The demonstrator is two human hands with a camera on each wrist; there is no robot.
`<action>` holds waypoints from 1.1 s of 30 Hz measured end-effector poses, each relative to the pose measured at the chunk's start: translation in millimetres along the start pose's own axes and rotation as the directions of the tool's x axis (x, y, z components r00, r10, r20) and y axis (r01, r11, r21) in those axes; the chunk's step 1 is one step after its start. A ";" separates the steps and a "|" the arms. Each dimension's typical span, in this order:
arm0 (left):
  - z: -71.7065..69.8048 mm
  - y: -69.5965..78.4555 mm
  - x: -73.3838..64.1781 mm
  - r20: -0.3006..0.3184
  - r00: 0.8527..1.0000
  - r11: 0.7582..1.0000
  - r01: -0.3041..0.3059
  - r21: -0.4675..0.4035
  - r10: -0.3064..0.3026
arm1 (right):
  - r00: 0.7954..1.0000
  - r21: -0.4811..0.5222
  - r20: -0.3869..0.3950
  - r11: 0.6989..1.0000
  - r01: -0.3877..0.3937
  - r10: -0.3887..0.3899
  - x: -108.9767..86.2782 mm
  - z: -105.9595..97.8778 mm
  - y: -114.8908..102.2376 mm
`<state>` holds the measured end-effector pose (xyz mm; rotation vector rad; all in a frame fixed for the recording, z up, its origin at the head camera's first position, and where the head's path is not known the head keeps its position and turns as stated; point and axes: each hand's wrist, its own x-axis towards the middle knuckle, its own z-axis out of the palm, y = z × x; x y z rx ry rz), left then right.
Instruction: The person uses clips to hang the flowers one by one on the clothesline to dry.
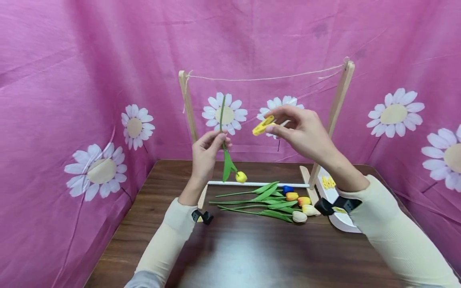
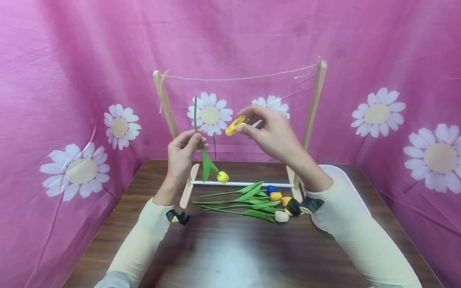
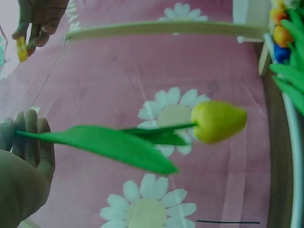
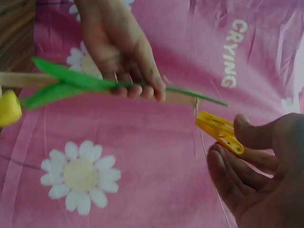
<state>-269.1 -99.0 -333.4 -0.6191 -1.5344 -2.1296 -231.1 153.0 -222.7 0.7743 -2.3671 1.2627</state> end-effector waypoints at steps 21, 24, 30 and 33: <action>25.1 10.2 89.7 -0.300 0.954 0.989 -0.051 -0.139 0.007 | 0.986 0.175 -0.163 0.984 0.000 0.029 132.7 37.6 -43.3; 26.8 9.0 92.9 -0.333 0.943 0.986 -0.054 -0.161 -0.002 | 0.986 0.186 -0.159 0.982 -0.019 0.049 145.0 41.7 -45.8; 26.0 7.9 95.2 -0.342 0.940 0.987 -0.057 -0.150 0.003 | 0.986 0.176 -0.142 0.983 -0.060 0.086 161.6 49.4 -48.8; 25.7 6.8 95.1 -0.341 0.940 0.988 -0.043 -0.146 -0.009 | 0.985 0.170 -0.131 0.982 -0.087 0.111 166.1 52.8 -48.8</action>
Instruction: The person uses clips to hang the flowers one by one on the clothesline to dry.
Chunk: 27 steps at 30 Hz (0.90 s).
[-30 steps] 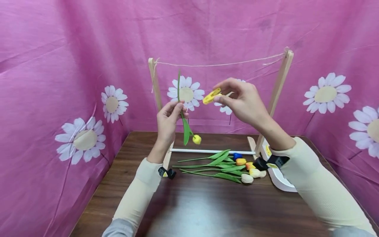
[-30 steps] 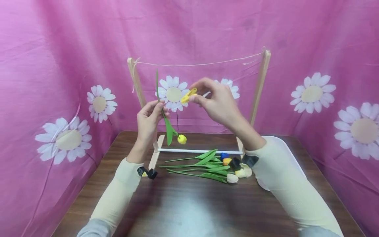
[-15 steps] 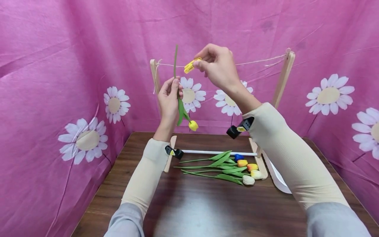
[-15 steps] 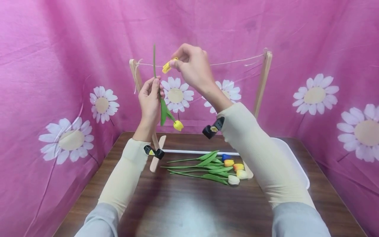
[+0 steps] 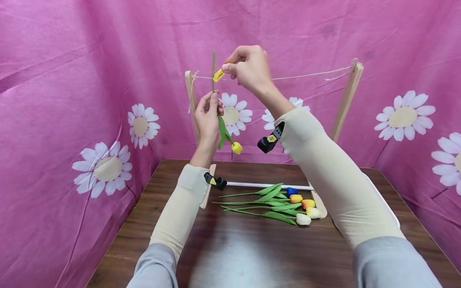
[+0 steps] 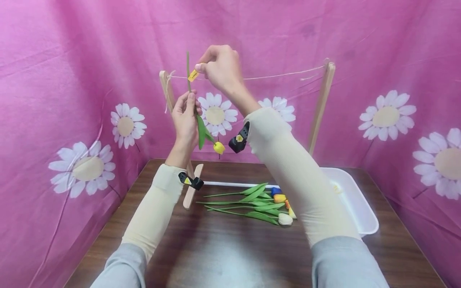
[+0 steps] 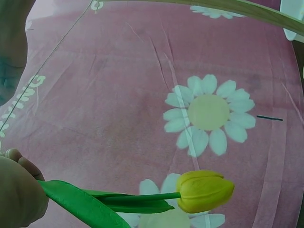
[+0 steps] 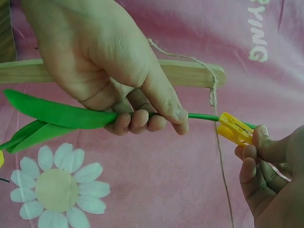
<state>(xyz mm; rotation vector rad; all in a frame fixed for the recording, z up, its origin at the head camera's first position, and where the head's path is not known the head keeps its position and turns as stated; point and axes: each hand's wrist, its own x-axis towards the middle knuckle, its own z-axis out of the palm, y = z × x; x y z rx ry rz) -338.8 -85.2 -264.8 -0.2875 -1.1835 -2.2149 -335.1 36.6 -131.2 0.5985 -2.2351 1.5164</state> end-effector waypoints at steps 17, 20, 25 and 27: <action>-2.4 -5.9 -3.9 -0.003 0.999 0.999 0.045 0.011 -0.045 | 0.963 -0.033 0.216 0.987 -0.160 0.163 -0.5 -1.6 6.3; -3.9 -7.1 -5.2 0.020 0.999 0.999 0.035 0.008 -0.035 | 0.958 -0.007 0.225 0.983 -0.181 0.178 -2.4 -8.1 5.9; -8.1 -8.6 -7.6 0.040 0.999 0.999 0.029 0.021 -0.030 | 0.979 0.035 0.141 0.988 -0.152 0.146 -5.8 -20.7 5.7; -11.0 -8.6 -8.9 0.045 0.999 0.999 0.026 0.043 -0.028 | 0.988 0.040 0.101 0.992 -0.118 0.114 -8.8 -27.3 6.3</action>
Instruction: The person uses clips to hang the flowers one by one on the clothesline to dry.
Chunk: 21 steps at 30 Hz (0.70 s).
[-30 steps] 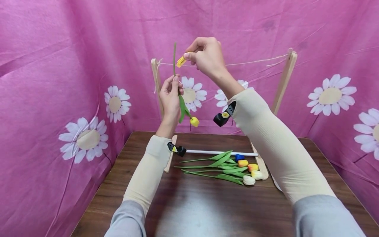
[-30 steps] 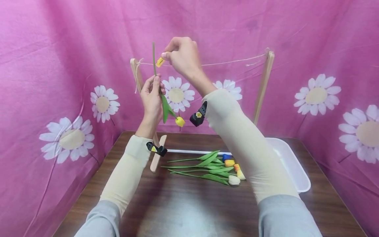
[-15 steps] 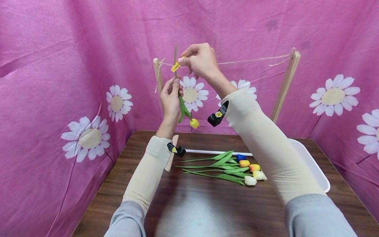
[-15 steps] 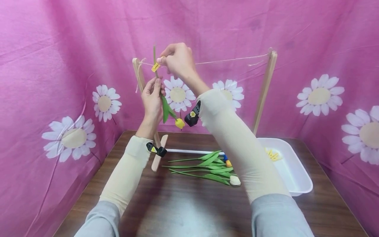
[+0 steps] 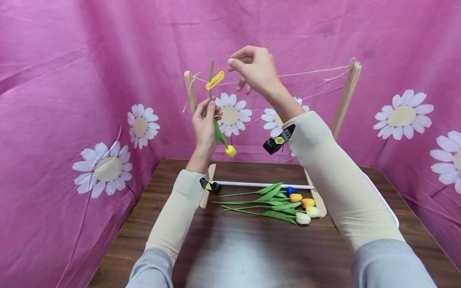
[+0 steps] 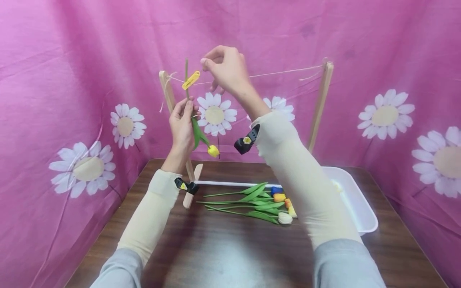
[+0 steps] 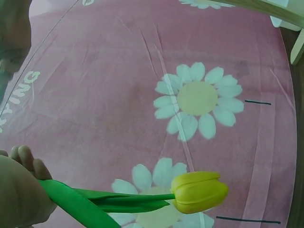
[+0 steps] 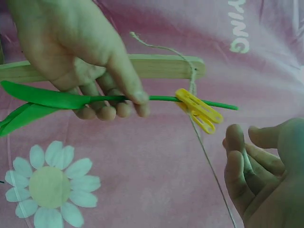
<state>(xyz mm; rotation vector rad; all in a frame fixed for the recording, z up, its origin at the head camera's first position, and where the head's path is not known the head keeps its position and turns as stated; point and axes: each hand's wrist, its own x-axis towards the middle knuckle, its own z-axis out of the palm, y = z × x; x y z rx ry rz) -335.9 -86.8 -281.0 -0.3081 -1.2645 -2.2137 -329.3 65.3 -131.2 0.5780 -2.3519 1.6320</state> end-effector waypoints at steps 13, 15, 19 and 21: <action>-35.4 14.0 -38.3 0.168 0.978 0.897 -0.181 0.404 0.122 | 0.990 -0.155 -0.067 0.982 0.110 -0.122 -53.7 -50.4 24.6; -41.0 15.4 -45.7 0.189 0.968 0.860 -0.234 0.453 0.164 | 0.990 -0.189 -0.068 0.976 0.112 -0.127 -64.3 -57.1 32.0; -54.3 15.7 -60.9 0.241 0.949 0.797 -0.303 0.523 0.203 | 0.986 -0.267 -0.069 0.955 0.126 -0.150 -87.1 -70.7 50.1; -62.3 14.4 -68.7 0.272 0.942 0.767 -0.319 0.557 0.194 | 0.985 -0.301 -0.071 0.945 0.127 -0.156 -99.2 -78.4 60.5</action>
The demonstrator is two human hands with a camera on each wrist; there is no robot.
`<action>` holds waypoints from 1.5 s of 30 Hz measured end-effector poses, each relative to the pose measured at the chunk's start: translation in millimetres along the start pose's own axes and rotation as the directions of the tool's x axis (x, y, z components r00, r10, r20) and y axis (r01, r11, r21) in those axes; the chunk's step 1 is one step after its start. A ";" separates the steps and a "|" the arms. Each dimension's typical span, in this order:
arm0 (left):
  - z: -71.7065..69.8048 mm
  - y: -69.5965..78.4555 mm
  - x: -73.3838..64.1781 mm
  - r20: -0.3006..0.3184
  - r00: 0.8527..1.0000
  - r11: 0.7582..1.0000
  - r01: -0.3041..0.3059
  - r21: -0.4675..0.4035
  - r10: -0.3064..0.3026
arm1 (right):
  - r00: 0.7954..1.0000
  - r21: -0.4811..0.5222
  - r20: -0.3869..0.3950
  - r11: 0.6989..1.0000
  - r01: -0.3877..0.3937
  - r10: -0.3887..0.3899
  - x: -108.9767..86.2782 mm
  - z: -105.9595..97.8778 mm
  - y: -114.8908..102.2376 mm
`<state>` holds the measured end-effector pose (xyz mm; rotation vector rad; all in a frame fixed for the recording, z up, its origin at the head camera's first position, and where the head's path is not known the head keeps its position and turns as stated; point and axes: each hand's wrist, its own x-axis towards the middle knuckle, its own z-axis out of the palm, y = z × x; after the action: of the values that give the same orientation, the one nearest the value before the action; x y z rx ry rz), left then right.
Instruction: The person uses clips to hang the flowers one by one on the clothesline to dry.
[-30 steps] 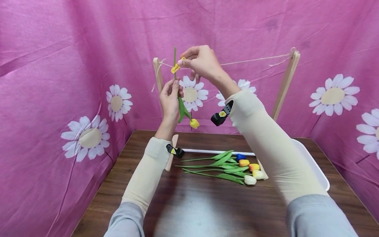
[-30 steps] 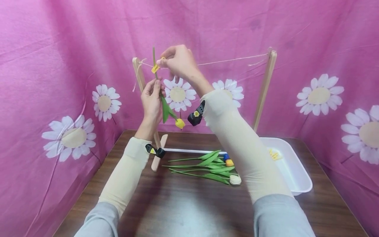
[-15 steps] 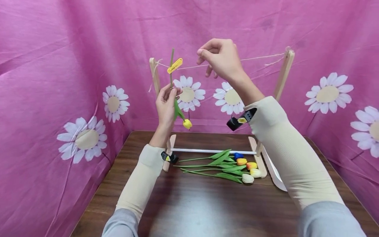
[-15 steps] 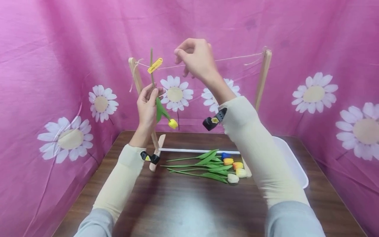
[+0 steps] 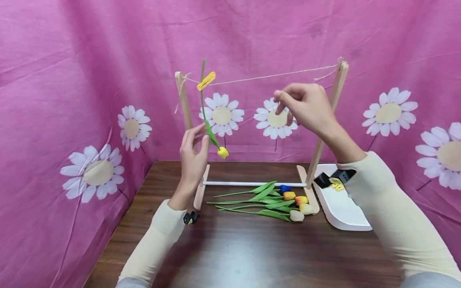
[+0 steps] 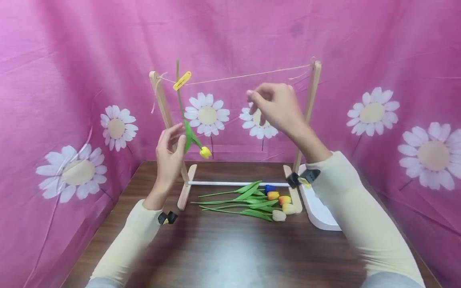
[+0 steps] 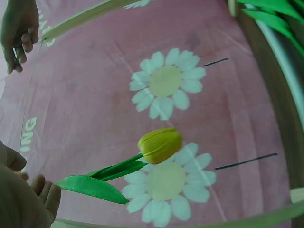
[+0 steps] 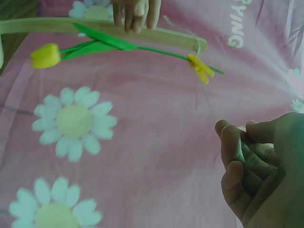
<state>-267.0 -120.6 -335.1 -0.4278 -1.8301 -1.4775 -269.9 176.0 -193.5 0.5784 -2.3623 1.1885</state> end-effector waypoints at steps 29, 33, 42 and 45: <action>-32.9 -123.4 -92.8 0.638 0.722 0.914 -0.021 0.405 -0.267 | 0.885 -0.525 0.240 0.820 -0.228 0.400 -115.9 -54.6 216.5; -30.3 -130.2 -96.9 0.661 0.685 0.883 -0.055 0.467 -0.307 | 0.835 -0.514 0.306 0.818 -0.259 0.456 -118.3 -46.9 247.8; -16.7 -137.4 -100.3 0.700 0.641 0.809 -0.204 0.552 -0.316 | 0.818 -0.581 0.393 0.803 -0.133 0.419 -118.9 -20.1 282.8; -13.5 -139.3 -102.2 0.712 0.623 0.795 -0.230 0.562 -0.324 | 0.817 -0.587 0.455 0.809 -0.023 0.353 -120.3 -10.4 289.3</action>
<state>-285.3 -153.9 -504.1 -0.7753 -2.9063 -0.5983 -325.7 362.9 -438.9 0.5130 -3.1426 0.3333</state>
